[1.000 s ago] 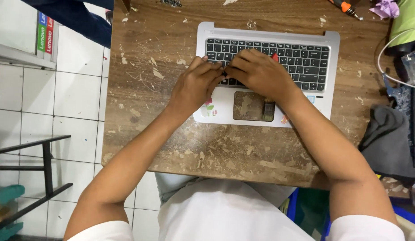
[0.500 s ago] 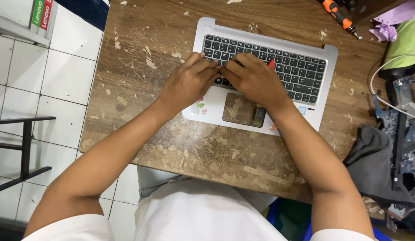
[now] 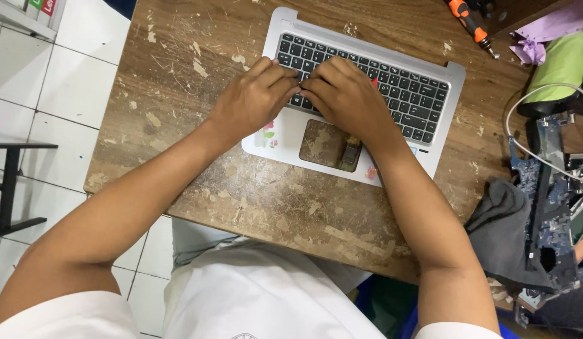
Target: Cleaning a laptop keyboard and palm rest area using a brush and fingers to remove debris and residue.
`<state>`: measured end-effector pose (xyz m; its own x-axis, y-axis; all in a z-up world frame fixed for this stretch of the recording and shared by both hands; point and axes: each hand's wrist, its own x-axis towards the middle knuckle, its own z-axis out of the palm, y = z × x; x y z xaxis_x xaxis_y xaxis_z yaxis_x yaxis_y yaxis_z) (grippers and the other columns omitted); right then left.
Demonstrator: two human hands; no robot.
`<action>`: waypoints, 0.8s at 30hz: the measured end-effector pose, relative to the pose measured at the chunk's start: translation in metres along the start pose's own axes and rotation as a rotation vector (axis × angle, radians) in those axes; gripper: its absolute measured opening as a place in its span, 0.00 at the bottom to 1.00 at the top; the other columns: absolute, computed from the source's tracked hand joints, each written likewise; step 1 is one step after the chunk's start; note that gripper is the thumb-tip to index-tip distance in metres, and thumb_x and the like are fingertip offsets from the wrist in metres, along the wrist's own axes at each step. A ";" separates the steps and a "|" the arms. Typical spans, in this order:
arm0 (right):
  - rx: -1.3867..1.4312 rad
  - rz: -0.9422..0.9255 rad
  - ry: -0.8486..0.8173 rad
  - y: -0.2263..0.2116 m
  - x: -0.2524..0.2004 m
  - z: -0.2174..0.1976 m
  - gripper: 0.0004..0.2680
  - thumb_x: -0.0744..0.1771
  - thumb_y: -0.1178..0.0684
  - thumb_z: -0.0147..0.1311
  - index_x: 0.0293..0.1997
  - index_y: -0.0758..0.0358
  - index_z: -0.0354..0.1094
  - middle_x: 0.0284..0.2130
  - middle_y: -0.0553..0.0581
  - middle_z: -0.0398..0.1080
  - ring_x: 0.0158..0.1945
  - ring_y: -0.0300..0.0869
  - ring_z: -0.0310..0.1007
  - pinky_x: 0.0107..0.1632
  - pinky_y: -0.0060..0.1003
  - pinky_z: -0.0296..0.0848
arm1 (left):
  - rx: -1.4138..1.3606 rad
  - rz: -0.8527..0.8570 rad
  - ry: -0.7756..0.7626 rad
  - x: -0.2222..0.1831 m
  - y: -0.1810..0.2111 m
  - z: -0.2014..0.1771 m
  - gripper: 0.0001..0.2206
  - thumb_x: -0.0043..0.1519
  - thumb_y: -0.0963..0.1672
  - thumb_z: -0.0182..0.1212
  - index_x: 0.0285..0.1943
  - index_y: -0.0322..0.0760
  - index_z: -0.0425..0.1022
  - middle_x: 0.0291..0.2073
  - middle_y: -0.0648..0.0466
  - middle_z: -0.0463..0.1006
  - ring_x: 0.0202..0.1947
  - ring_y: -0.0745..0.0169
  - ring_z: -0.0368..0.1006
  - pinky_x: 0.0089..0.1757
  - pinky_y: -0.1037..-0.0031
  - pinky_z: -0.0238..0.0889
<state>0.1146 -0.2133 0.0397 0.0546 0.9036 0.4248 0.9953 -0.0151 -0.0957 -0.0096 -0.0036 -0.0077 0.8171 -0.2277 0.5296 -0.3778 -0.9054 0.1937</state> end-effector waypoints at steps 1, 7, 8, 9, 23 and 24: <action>0.003 -0.007 -0.005 0.000 -0.001 0.002 0.07 0.75 0.54 0.66 0.47 0.67 0.75 0.40 0.56 0.70 0.44 0.49 0.68 0.48 0.42 0.71 | 0.000 -0.008 0.004 0.000 -0.001 0.001 0.09 0.73 0.43 0.70 0.53 0.27 0.85 0.46 0.46 0.86 0.46 0.53 0.78 0.34 0.69 0.84; -0.125 -0.013 0.060 -0.005 -0.002 0.015 0.07 0.73 0.57 0.67 0.39 0.64 0.74 0.36 0.54 0.71 0.43 0.47 0.68 0.48 0.42 0.69 | -0.148 -0.036 0.062 -0.002 0.000 -0.003 0.05 0.73 0.37 0.68 0.53 0.22 0.84 0.46 0.40 0.85 0.47 0.49 0.79 0.45 0.66 0.84; -0.149 -0.001 0.082 -0.008 -0.001 0.014 0.06 0.73 0.58 0.65 0.38 0.63 0.74 0.35 0.54 0.71 0.42 0.47 0.68 0.50 0.43 0.68 | -0.150 -0.042 0.068 -0.001 0.001 -0.004 0.05 0.73 0.37 0.67 0.52 0.21 0.84 0.45 0.41 0.85 0.48 0.49 0.78 0.45 0.67 0.83; -0.172 0.012 0.104 -0.010 0.001 0.014 0.06 0.72 0.58 0.64 0.38 0.62 0.73 0.34 0.54 0.71 0.42 0.47 0.68 0.52 0.44 0.67 | -0.152 -0.049 0.075 0.000 0.002 -0.005 0.05 0.74 0.36 0.66 0.51 0.21 0.84 0.45 0.42 0.84 0.48 0.50 0.76 0.44 0.68 0.83; -0.077 0.120 0.138 -0.018 0.006 0.034 0.05 0.71 0.63 0.59 0.37 0.67 0.68 0.32 0.57 0.62 0.36 0.48 0.64 0.46 0.44 0.62 | -0.120 -0.049 0.115 0.002 0.001 -0.010 0.06 0.72 0.36 0.62 0.51 0.21 0.83 0.45 0.43 0.78 0.51 0.47 0.68 0.45 0.61 0.75; -0.070 0.129 0.133 -0.019 0.006 0.035 0.06 0.70 0.64 0.59 0.36 0.69 0.67 0.31 0.57 0.60 0.35 0.48 0.64 0.45 0.44 0.61 | -0.118 -0.040 0.128 0.002 0.003 -0.013 0.06 0.72 0.36 0.61 0.50 0.20 0.83 0.45 0.43 0.77 0.51 0.47 0.67 0.45 0.61 0.74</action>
<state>0.0931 -0.1925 0.0121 0.1878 0.8280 0.5283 0.9822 -0.1612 -0.0966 -0.0146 -0.0018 0.0041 0.7734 -0.1384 0.6187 -0.4011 -0.8625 0.3085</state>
